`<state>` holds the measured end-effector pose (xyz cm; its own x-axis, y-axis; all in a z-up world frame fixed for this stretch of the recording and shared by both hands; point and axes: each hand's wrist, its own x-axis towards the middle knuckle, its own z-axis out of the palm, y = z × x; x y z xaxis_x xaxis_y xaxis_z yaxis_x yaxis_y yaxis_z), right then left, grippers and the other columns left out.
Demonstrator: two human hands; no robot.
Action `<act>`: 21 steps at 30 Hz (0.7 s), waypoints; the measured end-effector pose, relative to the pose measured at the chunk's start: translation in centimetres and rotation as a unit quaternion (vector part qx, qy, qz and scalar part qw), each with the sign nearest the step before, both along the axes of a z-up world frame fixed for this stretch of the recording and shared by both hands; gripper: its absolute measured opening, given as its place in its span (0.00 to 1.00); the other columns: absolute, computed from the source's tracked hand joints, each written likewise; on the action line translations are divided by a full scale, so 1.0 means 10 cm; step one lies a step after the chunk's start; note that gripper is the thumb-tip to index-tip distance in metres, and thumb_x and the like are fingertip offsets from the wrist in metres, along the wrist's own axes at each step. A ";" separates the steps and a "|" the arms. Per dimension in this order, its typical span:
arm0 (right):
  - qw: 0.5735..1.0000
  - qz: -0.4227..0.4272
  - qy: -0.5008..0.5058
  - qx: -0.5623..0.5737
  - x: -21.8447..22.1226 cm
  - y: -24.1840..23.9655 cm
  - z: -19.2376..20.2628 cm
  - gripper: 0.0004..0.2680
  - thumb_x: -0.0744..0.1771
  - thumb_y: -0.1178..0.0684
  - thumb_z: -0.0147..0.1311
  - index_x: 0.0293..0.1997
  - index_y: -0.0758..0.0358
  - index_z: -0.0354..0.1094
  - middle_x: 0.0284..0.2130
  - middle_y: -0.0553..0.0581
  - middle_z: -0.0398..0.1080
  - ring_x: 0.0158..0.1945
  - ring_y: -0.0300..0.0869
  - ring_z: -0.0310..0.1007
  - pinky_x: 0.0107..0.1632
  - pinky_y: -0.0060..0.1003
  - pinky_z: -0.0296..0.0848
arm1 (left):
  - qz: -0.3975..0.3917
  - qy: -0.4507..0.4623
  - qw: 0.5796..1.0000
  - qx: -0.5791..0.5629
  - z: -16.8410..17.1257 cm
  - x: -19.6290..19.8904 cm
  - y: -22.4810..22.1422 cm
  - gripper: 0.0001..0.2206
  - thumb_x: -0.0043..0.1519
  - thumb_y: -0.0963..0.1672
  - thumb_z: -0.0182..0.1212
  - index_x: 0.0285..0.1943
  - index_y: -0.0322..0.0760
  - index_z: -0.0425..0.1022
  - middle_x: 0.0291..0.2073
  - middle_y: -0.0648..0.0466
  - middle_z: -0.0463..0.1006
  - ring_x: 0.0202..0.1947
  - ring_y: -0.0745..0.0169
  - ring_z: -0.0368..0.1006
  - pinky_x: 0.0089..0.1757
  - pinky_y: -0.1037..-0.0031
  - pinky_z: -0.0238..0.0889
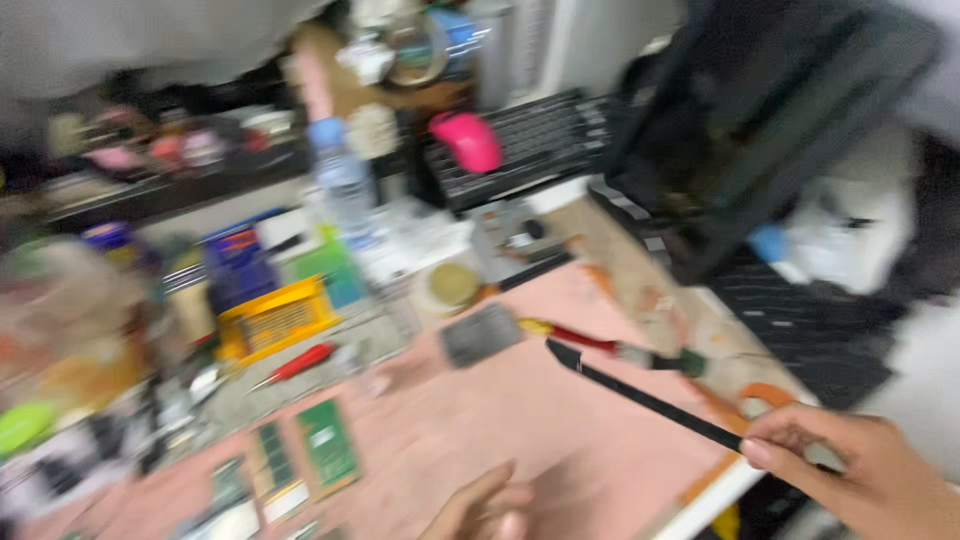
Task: The person wipes individual electronic components, including a small green circuit board, with a cloth by hand and then brushes a long black plastic laptop hinge with a red-handled brush.
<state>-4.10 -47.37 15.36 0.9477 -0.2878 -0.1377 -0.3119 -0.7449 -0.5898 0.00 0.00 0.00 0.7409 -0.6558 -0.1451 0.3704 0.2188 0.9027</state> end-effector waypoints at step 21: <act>0.924 0.233 -0.196 -0.230 1.23 1.78 0.27 0.07 0.73 0.47 0.61 0.52 0.52 0.85 0.50 0.46 0.85 0.50 0.47 0.83 0.54 0.45 0.75 | 0.543 0.436 0.712 -0.089 0.71 -0.73 1.05 0.22 0.87 0.46 0.27 0.78 0.22 0.58 0.65 -0.16 0.61 0.66 -0.25 0.60 0.65 0.10 0.52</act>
<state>8.20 -29.53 18.08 0.9348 0.2220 0.2773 0.2769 -0.9444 -0.1775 -7.29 10.46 7.10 0.5041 0.1689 -0.8470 0.2990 0.8859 0.3547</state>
